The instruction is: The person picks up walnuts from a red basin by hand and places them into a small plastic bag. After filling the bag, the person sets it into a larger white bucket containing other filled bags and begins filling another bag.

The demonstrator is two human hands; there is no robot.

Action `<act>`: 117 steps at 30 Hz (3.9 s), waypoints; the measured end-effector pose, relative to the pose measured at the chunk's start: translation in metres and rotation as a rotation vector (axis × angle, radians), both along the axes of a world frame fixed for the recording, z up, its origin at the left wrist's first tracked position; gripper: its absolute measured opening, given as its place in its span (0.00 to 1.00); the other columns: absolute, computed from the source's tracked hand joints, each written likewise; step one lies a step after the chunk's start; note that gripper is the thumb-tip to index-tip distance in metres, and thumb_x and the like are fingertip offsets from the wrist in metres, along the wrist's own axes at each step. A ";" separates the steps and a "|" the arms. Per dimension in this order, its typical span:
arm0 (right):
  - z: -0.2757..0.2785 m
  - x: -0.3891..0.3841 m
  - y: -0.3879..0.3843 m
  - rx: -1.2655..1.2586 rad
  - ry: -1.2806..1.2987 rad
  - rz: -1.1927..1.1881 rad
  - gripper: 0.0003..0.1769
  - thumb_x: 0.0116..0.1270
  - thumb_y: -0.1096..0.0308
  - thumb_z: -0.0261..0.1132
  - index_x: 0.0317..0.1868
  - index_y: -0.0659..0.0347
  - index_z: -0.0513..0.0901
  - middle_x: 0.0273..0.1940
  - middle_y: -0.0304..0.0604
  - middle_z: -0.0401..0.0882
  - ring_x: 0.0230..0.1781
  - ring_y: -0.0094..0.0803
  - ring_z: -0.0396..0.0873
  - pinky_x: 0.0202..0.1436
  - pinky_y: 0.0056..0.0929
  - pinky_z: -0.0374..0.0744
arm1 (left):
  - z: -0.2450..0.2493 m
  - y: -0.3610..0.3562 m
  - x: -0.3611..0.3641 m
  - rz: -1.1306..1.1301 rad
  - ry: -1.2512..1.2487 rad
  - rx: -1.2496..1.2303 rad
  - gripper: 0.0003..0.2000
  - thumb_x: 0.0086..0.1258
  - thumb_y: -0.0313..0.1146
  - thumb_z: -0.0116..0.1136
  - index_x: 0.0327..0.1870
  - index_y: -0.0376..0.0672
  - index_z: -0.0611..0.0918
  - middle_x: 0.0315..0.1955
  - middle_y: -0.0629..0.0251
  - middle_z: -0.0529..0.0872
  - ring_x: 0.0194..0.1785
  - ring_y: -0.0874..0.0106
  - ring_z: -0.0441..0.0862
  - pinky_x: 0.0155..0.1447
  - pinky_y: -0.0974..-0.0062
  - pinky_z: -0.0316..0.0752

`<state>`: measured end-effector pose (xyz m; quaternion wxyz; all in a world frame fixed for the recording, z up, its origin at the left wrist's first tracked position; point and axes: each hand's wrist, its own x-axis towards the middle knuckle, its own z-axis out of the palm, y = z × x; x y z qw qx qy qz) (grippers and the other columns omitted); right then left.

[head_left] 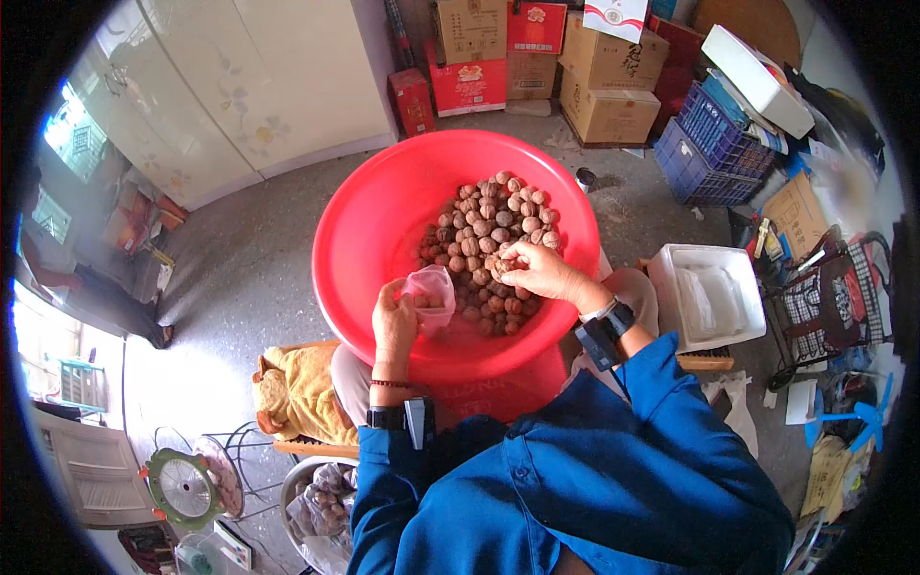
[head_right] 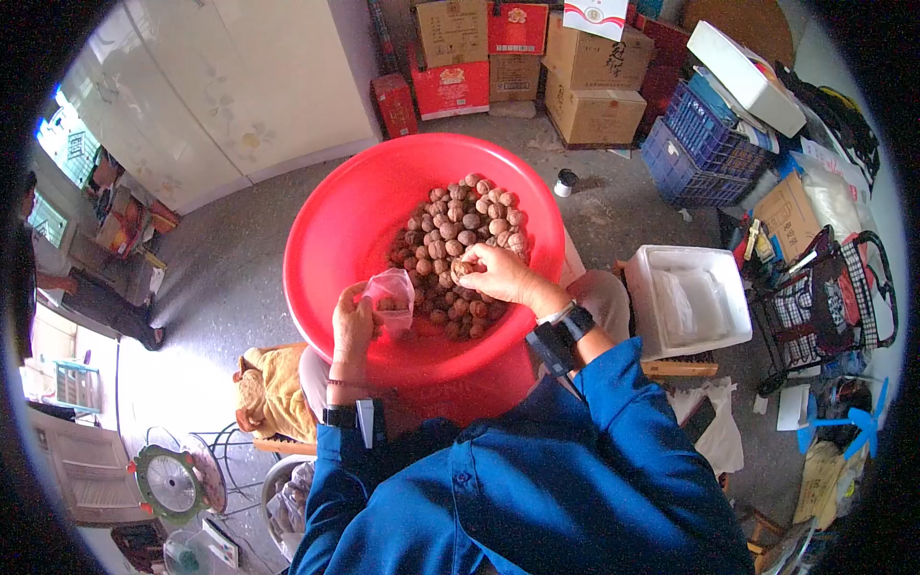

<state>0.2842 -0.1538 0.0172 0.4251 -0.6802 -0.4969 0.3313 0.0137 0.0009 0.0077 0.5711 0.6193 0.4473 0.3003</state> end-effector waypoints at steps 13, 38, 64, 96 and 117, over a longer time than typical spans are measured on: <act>0.053 -0.073 0.027 0.200 -0.121 0.013 0.21 0.68 0.57 0.75 0.53 0.63 0.84 0.45 0.55 0.90 0.45 0.45 0.90 0.50 0.41 0.86 | 0.008 -0.005 0.002 -0.044 -0.067 -0.082 0.16 0.78 0.27 0.51 0.63 0.36 0.79 0.34 0.56 0.90 0.24 0.74 0.84 0.23 0.77 0.79; -0.023 0.051 0.009 0.137 -0.415 -0.396 0.15 0.73 0.73 0.65 0.58 0.62 0.80 0.40 0.43 0.84 0.37 0.35 0.85 0.37 0.38 0.82 | 0.000 -0.001 0.003 -0.017 0.029 0.059 0.15 0.74 0.26 0.55 0.59 0.32 0.82 0.35 0.53 0.92 0.30 0.70 0.89 0.31 0.73 0.84; 0.025 -0.004 -0.001 -0.002 0.447 -0.123 0.16 0.75 0.62 0.70 0.57 0.61 0.80 0.44 0.37 0.86 0.35 0.21 0.82 0.36 0.21 0.80 | 0.001 -0.002 0.000 -0.053 -0.018 0.005 0.16 0.75 0.26 0.52 0.61 0.33 0.80 0.34 0.53 0.91 0.28 0.72 0.87 0.28 0.73 0.81; -0.006 -0.003 0.010 -0.168 -0.512 0.042 0.09 0.59 0.67 0.75 0.40 0.61 0.89 0.38 0.53 0.90 0.43 0.49 0.89 0.48 0.43 0.85 | -0.002 -0.001 0.002 -0.036 0.042 0.142 0.17 0.74 0.28 0.54 0.60 0.33 0.82 0.34 0.52 0.91 0.30 0.71 0.88 0.34 0.72 0.82; 0.001 -0.022 0.018 -0.506 -0.701 0.153 0.26 0.55 0.68 0.71 0.54 0.70 0.84 0.49 0.63 0.87 0.53 0.57 0.87 0.56 0.50 0.85 | -0.003 -0.001 0.000 -0.040 0.028 -0.011 0.15 0.76 0.32 0.57 0.59 0.35 0.83 0.30 0.58 0.89 0.25 0.75 0.84 0.27 0.75 0.79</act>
